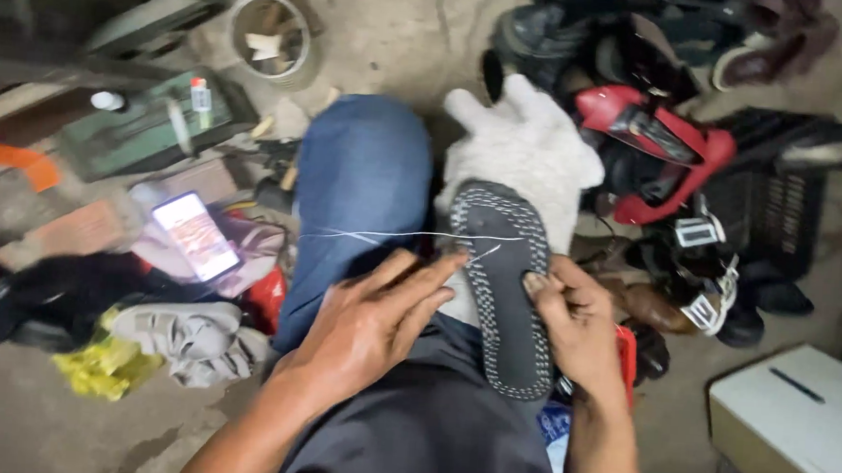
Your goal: Preparing a shoe sole and thread for hand-sewing as part of a shoe repair process.
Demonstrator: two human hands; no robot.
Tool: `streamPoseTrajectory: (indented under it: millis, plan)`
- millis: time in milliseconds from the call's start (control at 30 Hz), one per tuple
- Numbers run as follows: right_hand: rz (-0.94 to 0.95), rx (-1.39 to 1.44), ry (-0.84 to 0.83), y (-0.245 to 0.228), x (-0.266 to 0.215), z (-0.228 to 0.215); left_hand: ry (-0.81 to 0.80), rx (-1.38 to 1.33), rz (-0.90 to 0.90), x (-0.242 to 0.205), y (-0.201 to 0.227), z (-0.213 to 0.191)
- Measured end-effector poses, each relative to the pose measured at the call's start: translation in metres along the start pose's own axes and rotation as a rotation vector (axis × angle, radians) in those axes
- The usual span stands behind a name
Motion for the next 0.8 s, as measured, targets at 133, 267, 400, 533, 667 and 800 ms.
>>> streamPoseTrajectory:
  millis: [133,267,400,533,667,800]
  plan:
    - [-0.027,0.026,-0.023,-0.008,0.001,-0.001,-0.121,0.018,0.004,0.008,0.001,0.012]
    - [-0.046,0.049,-0.045,-0.005,0.001,-0.002,-0.112,0.030,0.028,0.016,0.002,0.021]
    - [-0.018,0.030,-0.047,-0.003,0.001,-0.003,-0.127,0.096,0.003,0.017,-0.002,0.030]
    - [0.009,0.067,-0.056,0.000,0.001,-0.003,-0.111,0.135,0.004,0.016,-0.005,0.032]
    - [0.035,0.071,-0.054,-0.001,0.000,-0.004,-0.128,0.142,0.013,0.017,-0.003,0.031]
    - [0.034,0.044,-0.043,-0.006,-0.001,-0.003,-0.149,0.211,0.040,0.018,-0.002,0.031]
Point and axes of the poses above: each hand's wrist, its own x-axis towards the middle knuckle, its own z-axis out of the palm, y = z × x, the point moved 5 cm from there along x, towards the middle knuckle, and after that the axes turned 14 degrees about -x, right-handed, at the moved point
